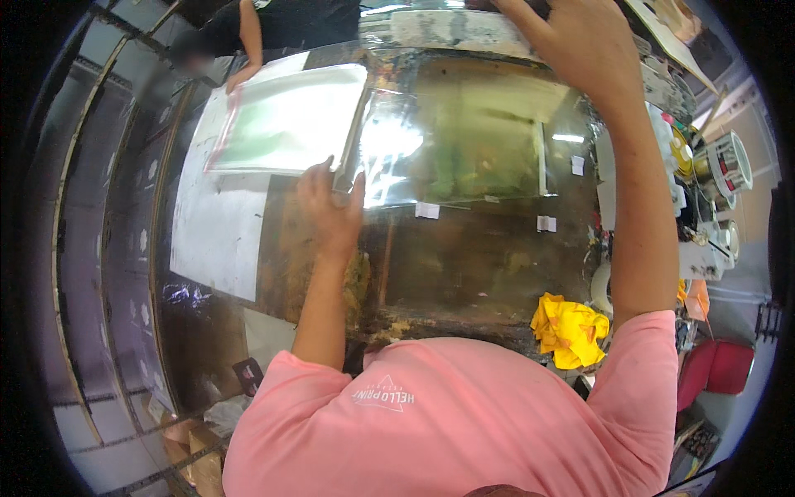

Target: The person repeatedly applies white ink onto a screen-printing frame using a squeegee, then lifts the frame to reveal a flower-shaped stencil. The process is repeated multiple times in a workshop setting.

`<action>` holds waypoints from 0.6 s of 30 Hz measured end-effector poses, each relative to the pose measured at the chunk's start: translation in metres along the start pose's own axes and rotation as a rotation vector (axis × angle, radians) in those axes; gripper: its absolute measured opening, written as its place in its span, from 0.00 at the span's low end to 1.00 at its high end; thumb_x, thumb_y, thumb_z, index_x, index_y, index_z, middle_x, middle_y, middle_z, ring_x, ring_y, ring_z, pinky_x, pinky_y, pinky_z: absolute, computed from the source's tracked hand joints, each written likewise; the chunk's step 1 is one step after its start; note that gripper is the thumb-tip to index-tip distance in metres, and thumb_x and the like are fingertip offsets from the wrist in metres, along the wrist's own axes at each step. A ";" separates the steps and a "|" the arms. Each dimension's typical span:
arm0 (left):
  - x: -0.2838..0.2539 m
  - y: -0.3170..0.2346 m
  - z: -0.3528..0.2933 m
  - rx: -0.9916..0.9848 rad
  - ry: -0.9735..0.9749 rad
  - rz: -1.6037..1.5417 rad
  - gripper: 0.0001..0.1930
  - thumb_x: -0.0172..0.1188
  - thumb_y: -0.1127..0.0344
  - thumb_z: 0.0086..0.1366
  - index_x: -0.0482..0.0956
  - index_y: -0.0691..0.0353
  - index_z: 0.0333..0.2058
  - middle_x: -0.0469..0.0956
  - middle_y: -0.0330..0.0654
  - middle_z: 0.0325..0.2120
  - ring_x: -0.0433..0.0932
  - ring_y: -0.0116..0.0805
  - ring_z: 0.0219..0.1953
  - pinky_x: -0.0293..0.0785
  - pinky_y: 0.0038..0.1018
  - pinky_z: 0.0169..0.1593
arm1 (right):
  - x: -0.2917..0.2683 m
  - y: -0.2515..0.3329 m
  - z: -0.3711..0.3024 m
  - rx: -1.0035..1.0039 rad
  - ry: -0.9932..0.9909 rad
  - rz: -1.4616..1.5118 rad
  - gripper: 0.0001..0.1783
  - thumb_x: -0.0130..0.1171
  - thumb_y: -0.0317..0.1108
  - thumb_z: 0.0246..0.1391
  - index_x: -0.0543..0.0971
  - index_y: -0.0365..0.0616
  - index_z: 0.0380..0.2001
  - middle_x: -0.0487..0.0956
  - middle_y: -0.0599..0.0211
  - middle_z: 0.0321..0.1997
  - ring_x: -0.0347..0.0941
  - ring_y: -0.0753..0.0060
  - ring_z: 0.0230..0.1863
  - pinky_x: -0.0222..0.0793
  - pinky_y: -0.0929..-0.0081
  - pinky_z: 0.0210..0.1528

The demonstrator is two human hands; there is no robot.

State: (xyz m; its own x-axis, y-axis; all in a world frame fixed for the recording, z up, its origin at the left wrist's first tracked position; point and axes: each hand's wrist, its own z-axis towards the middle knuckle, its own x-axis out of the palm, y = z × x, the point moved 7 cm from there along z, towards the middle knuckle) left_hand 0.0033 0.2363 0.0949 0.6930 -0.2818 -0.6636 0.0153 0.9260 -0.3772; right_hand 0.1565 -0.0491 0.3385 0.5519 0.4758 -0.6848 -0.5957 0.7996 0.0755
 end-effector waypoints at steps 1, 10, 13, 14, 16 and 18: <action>-0.011 0.013 -0.006 -0.009 -0.029 0.047 0.32 0.76 0.58 0.62 0.77 0.64 0.62 0.77 0.54 0.52 0.75 0.56 0.57 0.72 0.48 0.61 | 0.000 0.000 0.002 0.008 0.007 0.004 0.31 0.59 0.58 0.63 0.82 0.39 0.22 0.81 0.47 0.25 0.80 0.40 0.34 0.71 0.48 0.44; 0.018 0.060 0.008 -0.241 0.260 -0.040 0.32 0.73 0.45 0.65 0.83 0.67 0.56 0.82 0.55 0.52 0.81 0.54 0.53 0.78 0.47 0.55 | 0.009 -0.006 -0.007 -0.006 0.063 0.015 0.33 0.53 0.63 0.68 0.87 0.40 0.37 0.84 0.48 0.31 0.81 0.38 0.36 0.74 0.47 0.43; 0.013 0.055 0.022 -0.173 0.213 0.065 0.31 0.70 0.42 0.67 0.85 0.67 0.52 0.84 0.55 0.48 0.82 0.53 0.50 0.79 0.46 0.52 | 0.014 -0.012 -0.012 -0.018 0.064 0.020 0.33 0.55 0.63 0.68 0.86 0.40 0.36 0.83 0.47 0.31 0.81 0.36 0.35 0.75 0.47 0.42; 0.014 0.056 0.018 -0.192 0.249 0.129 0.31 0.70 0.42 0.68 0.85 0.68 0.52 0.84 0.55 0.47 0.82 0.53 0.50 0.79 0.46 0.51 | 0.015 -0.012 -0.014 -0.032 0.059 0.006 0.33 0.55 0.63 0.67 0.86 0.40 0.36 0.84 0.47 0.31 0.81 0.37 0.36 0.75 0.48 0.42; 0.014 0.057 0.003 -0.205 0.257 0.184 0.30 0.70 0.43 0.68 0.84 0.68 0.52 0.83 0.55 0.47 0.82 0.53 0.49 0.79 0.47 0.50 | 0.016 -0.011 -0.017 -0.061 0.040 -0.030 0.32 0.56 0.63 0.67 0.86 0.40 0.36 0.84 0.47 0.31 0.81 0.38 0.36 0.75 0.49 0.43; 0.020 0.059 -0.016 -0.238 0.284 0.166 0.29 0.71 0.44 0.68 0.84 0.68 0.51 0.83 0.55 0.46 0.82 0.53 0.48 0.78 0.47 0.49 | 0.015 -0.010 -0.018 -0.075 -0.012 -0.034 0.32 0.57 0.62 0.67 0.87 0.40 0.36 0.84 0.47 0.33 0.81 0.39 0.38 0.74 0.49 0.45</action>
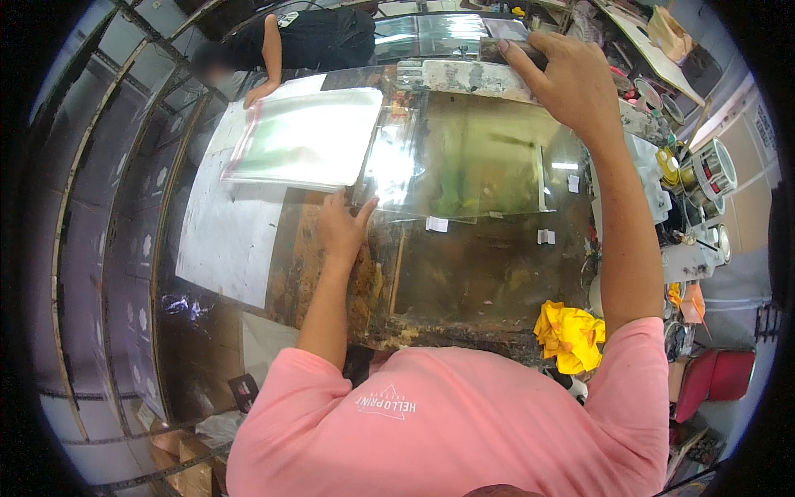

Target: The person repeatedly applies white ink onto a screen-printing frame using a squeegee, then lifts the frame to reveal a flower-shaped stencil. The process is repeated multiple times in a workshop setting.

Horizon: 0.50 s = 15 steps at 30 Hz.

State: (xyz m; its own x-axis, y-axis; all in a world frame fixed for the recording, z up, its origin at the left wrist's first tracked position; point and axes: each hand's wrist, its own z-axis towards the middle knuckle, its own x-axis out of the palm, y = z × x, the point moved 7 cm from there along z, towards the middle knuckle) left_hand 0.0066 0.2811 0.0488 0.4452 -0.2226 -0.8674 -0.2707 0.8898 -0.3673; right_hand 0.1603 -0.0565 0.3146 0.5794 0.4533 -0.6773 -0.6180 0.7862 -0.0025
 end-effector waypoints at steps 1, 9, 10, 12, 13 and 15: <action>0.000 0.000 -0.002 0.027 -0.070 -0.086 0.25 0.70 0.47 0.69 0.86 0.67 0.46 0.83 0.52 0.41 0.82 0.52 0.45 0.78 0.46 0.46 | -0.001 0.002 0.000 -0.012 -0.016 -0.009 0.31 0.57 0.62 0.67 0.87 0.40 0.36 0.85 0.47 0.34 0.81 0.39 0.39 0.73 0.49 0.45; -0.030 -0.008 0.048 -0.044 -0.315 -0.559 0.20 0.62 0.55 0.77 0.85 0.69 0.33 0.83 0.45 0.24 0.78 0.38 0.27 0.74 0.35 0.36 | 0.002 -0.003 0.005 0.086 0.161 -0.004 0.31 0.57 0.61 0.67 0.87 0.39 0.38 0.85 0.46 0.37 0.81 0.38 0.42 0.72 0.47 0.48; -0.036 0.002 0.066 -0.126 -0.294 -0.605 0.21 0.61 0.55 0.77 0.85 0.69 0.32 0.82 0.44 0.23 0.78 0.34 0.26 0.73 0.34 0.35 | -0.002 -0.001 0.006 0.062 0.123 -0.003 0.31 0.57 0.60 0.67 0.87 0.39 0.38 0.85 0.46 0.37 0.81 0.38 0.42 0.72 0.47 0.48; -0.051 0.038 0.102 -0.218 -0.283 -0.674 0.23 0.61 0.53 0.78 0.85 0.69 0.31 0.80 0.40 0.20 0.76 0.27 0.25 0.72 0.29 0.33 | -0.003 0.001 0.006 0.045 0.097 0.012 0.30 0.58 0.60 0.67 0.86 0.39 0.36 0.85 0.47 0.36 0.81 0.38 0.41 0.72 0.47 0.48; -0.054 0.059 0.114 -0.233 -0.305 -0.720 0.24 0.62 0.52 0.77 0.85 0.70 0.31 0.80 0.40 0.19 0.76 0.27 0.23 0.72 0.28 0.32 | -0.002 0.001 0.004 0.054 0.108 0.026 0.30 0.58 0.59 0.67 0.86 0.38 0.36 0.85 0.48 0.36 0.81 0.39 0.41 0.72 0.47 0.47; -0.055 0.113 0.136 -0.262 -0.285 -0.708 0.24 0.63 0.52 0.76 0.86 0.72 0.33 0.81 0.40 0.20 0.77 0.26 0.24 0.72 0.26 0.31 | -0.002 0.003 0.001 0.036 0.081 0.028 0.30 0.58 0.59 0.68 0.86 0.38 0.34 0.85 0.49 0.35 0.80 0.39 0.40 0.71 0.47 0.46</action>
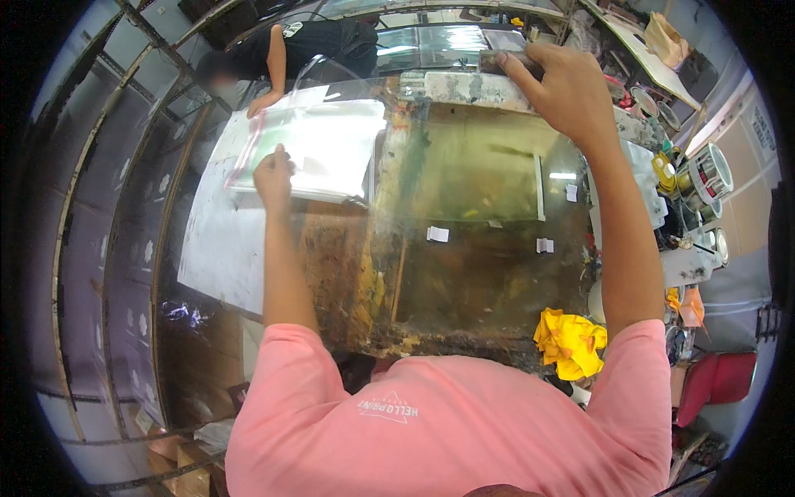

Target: The person repeatedly applies white ink onto a screen-printing frame using a squeegee, then lifts the frame to reveal a flower-shaped stencil. The process is repeated multiple times in a workshop setting.

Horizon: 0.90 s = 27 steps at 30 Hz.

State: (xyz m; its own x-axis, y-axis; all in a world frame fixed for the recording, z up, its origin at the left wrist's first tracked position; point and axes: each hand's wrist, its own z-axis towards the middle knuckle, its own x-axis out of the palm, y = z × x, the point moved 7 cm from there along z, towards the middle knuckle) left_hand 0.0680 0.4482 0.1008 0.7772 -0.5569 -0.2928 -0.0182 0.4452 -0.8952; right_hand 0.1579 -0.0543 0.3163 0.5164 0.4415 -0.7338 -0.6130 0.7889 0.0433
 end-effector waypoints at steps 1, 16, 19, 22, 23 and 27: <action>-0.015 0.020 0.017 0.000 -0.019 0.049 0.24 0.62 0.51 0.76 0.87 0.72 0.34 0.82 0.41 0.19 0.78 0.28 0.24 0.73 0.28 0.32 | -0.001 0.002 -0.002 -0.027 -0.040 -0.014 0.30 0.58 0.59 0.68 0.86 0.38 0.33 0.85 0.49 0.34 0.80 0.40 0.39 0.71 0.48 0.45; 0.204 -0.122 -0.273 0.790 0.739 0.512 0.59 0.58 0.17 0.58 0.67 0.62 0.73 0.65 0.60 0.72 0.61 0.61 0.75 0.48 0.64 0.76 | -0.005 -0.004 0.013 0.030 0.007 -0.037 0.35 0.55 0.61 0.64 0.85 0.37 0.23 0.83 0.42 0.26 0.83 0.41 0.34 0.73 0.48 0.44; 0.250 -0.125 -0.319 0.703 0.837 0.632 0.63 0.57 0.14 0.56 0.65 0.64 0.74 0.59 0.63 0.75 0.53 0.65 0.78 0.37 0.67 0.78 | -0.005 -0.004 0.016 0.029 0.048 -0.045 0.36 0.54 0.62 0.64 0.86 0.37 0.23 0.84 0.43 0.26 0.83 0.41 0.34 0.73 0.48 0.46; 0.264 -0.125 -0.337 0.702 0.849 0.599 0.66 0.57 0.12 0.53 0.65 0.64 0.74 0.56 0.63 0.77 0.49 0.65 0.80 0.32 0.69 0.78 | -0.007 0.000 0.013 0.006 -0.010 -0.032 0.36 0.54 0.61 0.64 0.86 0.36 0.23 0.84 0.43 0.26 0.84 0.42 0.35 0.73 0.47 0.47; 0.266 -0.124 -0.341 0.710 0.878 0.581 0.66 0.57 0.12 0.52 0.65 0.64 0.74 0.56 0.64 0.77 0.49 0.64 0.80 0.31 0.70 0.77 | -0.007 0.000 0.012 0.002 -0.012 -0.029 0.35 0.54 0.61 0.64 0.86 0.36 0.24 0.84 0.43 0.27 0.84 0.42 0.35 0.73 0.47 0.48; 0.269 -0.125 -0.358 0.771 0.894 0.579 0.67 0.55 0.10 0.51 0.66 0.64 0.74 0.57 0.63 0.76 0.50 0.64 0.80 0.28 0.72 0.77 | -0.011 -0.002 0.021 -0.011 -0.043 0.014 0.37 0.53 0.61 0.64 0.85 0.34 0.22 0.84 0.42 0.26 0.83 0.40 0.34 0.74 0.47 0.47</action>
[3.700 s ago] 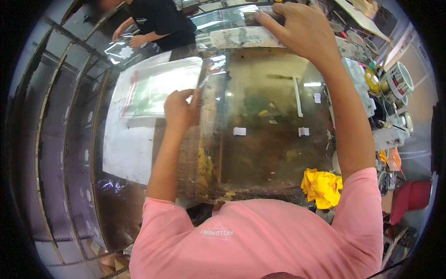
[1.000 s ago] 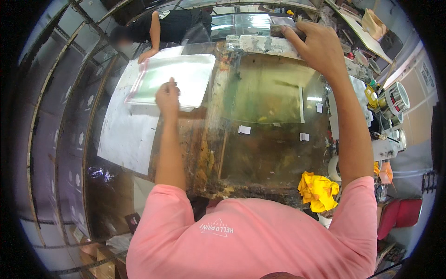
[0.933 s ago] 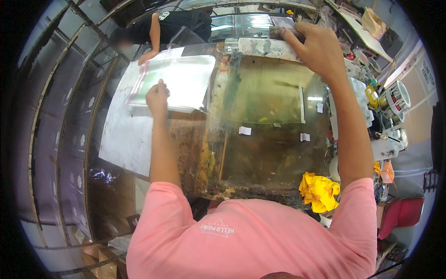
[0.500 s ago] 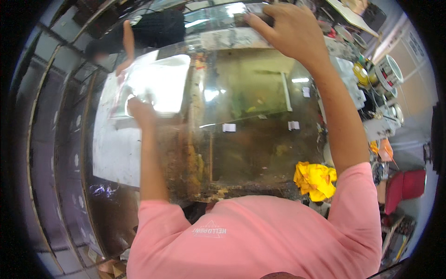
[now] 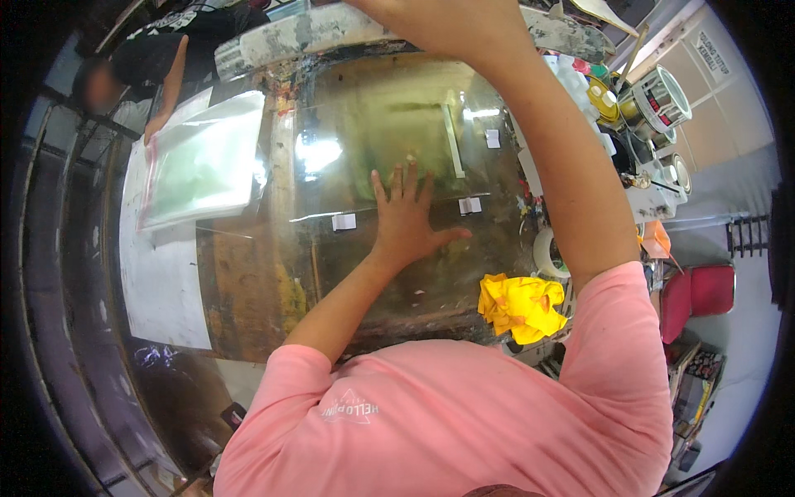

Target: The person repeatedly applies white ink onto a screen-printing frame using a squeegee, then lifts the frame to reveal a flower-shaped stencil. The process is repeated multiple times in a workshop setting.

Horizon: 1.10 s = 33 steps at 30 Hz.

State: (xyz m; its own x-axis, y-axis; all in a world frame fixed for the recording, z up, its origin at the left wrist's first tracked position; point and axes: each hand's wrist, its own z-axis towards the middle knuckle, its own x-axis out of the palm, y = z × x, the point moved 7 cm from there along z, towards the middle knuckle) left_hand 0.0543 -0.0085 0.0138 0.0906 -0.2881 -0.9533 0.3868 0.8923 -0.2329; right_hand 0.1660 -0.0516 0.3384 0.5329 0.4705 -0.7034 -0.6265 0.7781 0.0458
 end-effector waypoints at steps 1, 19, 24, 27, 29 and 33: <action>0.003 -0.002 -0.001 -0.004 0.024 0.009 0.67 0.54 0.10 0.51 0.67 0.64 0.74 0.58 0.63 0.76 0.50 0.64 0.80 0.27 0.73 0.76 | 0.002 -0.006 0.001 0.031 0.089 0.062 0.38 0.52 0.61 0.65 0.85 0.34 0.20 0.83 0.41 0.25 0.83 0.39 0.34 0.76 0.47 0.46; 0.002 -0.010 -0.001 0.089 -0.043 -0.040 0.64 0.49 0.11 0.56 0.67 0.65 0.73 0.62 0.61 0.74 0.58 0.61 0.77 0.29 0.71 0.77 | 0.006 -0.004 0.006 0.032 0.064 -0.040 0.35 0.53 0.60 0.66 0.86 0.35 0.25 0.84 0.43 0.28 0.83 0.40 0.36 0.77 0.49 0.45; -0.040 0.003 0.000 0.098 -0.210 -0.219 0.53 0.65 0.24 0.59 0.74 0.67 0.67 0.77 0.59 0.63 0.73 0.59 0.67 0.47 0.65 0.77 | 0.003 0.002 0.001 0.031 0.017 -0.006 0.31 0.56 0.59 0.64 0.86 0.37 0.30 0.86 0.46 0.31 0.84 0.41 0.39 0.76 0.47 0.45; -0.096 0.080 -0.003 -0.391 -0.416 -0.751 0.48 0.81 0.43 0.55 0.73 0.68 0.67 0.82 0.51 0.55 0.81 0.46 0.57 0.75 0.41 0.63 | 0.004 0.005 -0.014 0.056 -0.008 -0.023 0.28 0.58 0.57 0.64 0.85 0.38 0.33 0.86 0.47 0.31 0.84 0.42 0.39 0.75 0.48 0.46; -0.137 0.126 -0.007 -0.491 -0.521 -1.204 0.50 0.85 0.50 0.52 0.71 0.70 0.67 0.83 0.48 0.53 0.82 0.38 0.54 0.80 0.31 0.56 | 0.009 0.006 -0.035 0.091 0.025 0.069 0.28 0.58 0.57 0.64 0.85 0.38 0.32 0.85 0.48 0.30 0.83 0.44 0.38 0.73 0.48 0.47; -0.169 0.138 -0.027 -0.418 -0.370 -1.189 0.51 0.87 0.53 0.49 0.72 0.73 0.65 0.84 0.50 0.51 0.85 0.38 0.49 0.81 0.32 0.55 | 0.031 0.031 -0.103 -0.070 0.101 -0.072 0.30 0.58 0.61 0.67 0.85 0.42 0.47 0.84 0.47 0.37 0.79 0.43 0.42 0.71 0.49 0.46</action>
State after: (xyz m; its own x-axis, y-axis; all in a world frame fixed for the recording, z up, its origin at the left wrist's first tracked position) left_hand 0.0678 0.1723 0.1383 0.1639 -0.9859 -0.0325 0.0989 0.0492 -0.9939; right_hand 0.1044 -0.0554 0.2447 0.5200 0.3676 -0.7710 -0.6285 0.7759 -0.0540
